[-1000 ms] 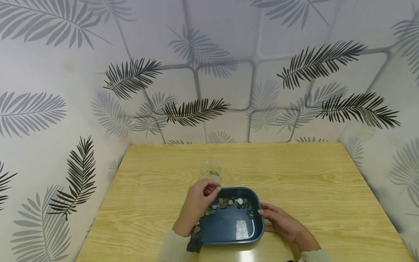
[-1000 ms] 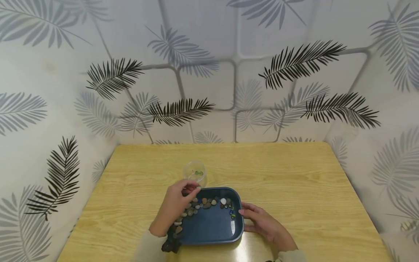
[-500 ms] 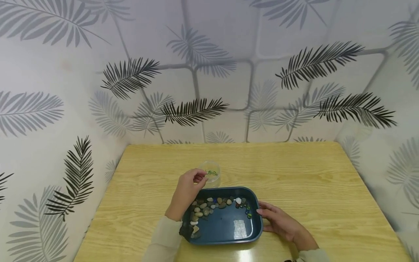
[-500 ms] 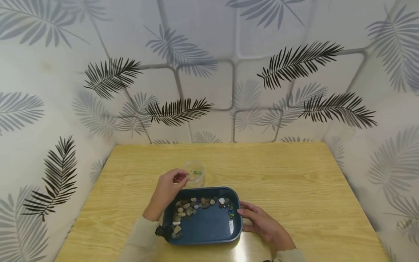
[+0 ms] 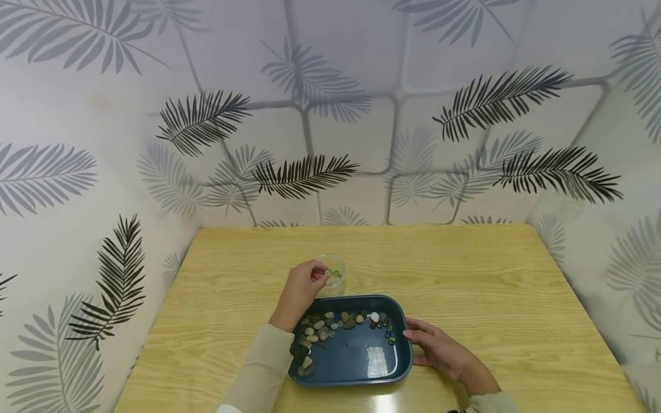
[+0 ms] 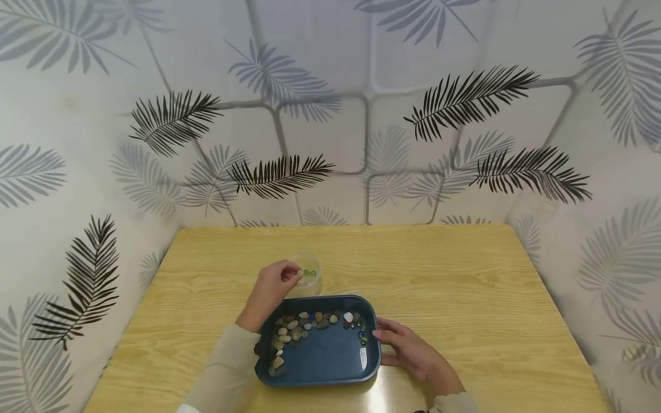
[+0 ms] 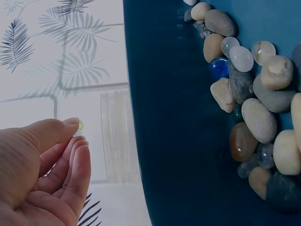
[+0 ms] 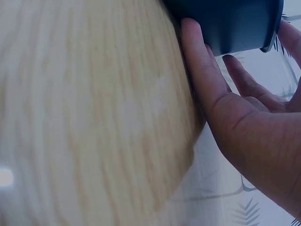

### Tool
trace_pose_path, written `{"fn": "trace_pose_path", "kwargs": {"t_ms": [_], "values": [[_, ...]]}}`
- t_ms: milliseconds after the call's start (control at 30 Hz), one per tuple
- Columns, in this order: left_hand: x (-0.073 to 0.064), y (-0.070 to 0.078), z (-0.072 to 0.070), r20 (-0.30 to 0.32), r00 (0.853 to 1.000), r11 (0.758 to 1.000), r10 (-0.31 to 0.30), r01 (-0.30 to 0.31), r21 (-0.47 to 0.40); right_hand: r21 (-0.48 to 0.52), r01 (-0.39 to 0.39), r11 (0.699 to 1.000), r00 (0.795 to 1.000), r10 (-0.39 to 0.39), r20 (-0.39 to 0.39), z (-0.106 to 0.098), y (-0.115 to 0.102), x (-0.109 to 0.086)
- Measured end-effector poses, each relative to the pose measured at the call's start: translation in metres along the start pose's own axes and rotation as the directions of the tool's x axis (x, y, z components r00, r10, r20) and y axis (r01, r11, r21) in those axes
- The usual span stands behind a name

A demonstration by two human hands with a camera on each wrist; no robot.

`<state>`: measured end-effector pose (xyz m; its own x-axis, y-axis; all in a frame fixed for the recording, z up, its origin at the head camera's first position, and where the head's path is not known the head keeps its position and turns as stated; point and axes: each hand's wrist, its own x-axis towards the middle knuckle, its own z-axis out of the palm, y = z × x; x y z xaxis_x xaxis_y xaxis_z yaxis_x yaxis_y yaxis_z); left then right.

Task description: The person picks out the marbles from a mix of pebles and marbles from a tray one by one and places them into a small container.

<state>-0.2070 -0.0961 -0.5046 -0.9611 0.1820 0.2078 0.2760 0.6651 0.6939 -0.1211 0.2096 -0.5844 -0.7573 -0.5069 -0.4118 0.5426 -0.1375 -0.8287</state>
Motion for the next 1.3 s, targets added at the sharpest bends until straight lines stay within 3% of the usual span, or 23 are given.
{"fn": "trace_pose_path", "kwargs": {"t_ms": [333,567,1133,1300], "values": [[0.011,0.000,0.011,0.047,0.999,1.000,-0.005,0.005,0.015,0.004,0.014,1.000,1.000,-0.014,0.012,0.000,0.001,-0.001],[0.012,-0.002,0.016,0.045,0.999,1.000,-0.022,0.022,-0.012,-0.003,0.011,1.000,1.000,-0.011,-0.003,-0.001,0.002,0.000],[0.010,0.002,0.011,0.056,0.998,0.999,-0.038,0.040,-0.036,-0.031,-0.016,0.999,0.999,0.014,-0.036,0.001,0.001,-0.001],[0.008,0.002,0.009,0.020,1.000,1.000,-0.019,0.019,-0.020,-0.027,-0.023,0.999,0.999,0.022,-0.043,0.001,0.000,-0.001]]}}
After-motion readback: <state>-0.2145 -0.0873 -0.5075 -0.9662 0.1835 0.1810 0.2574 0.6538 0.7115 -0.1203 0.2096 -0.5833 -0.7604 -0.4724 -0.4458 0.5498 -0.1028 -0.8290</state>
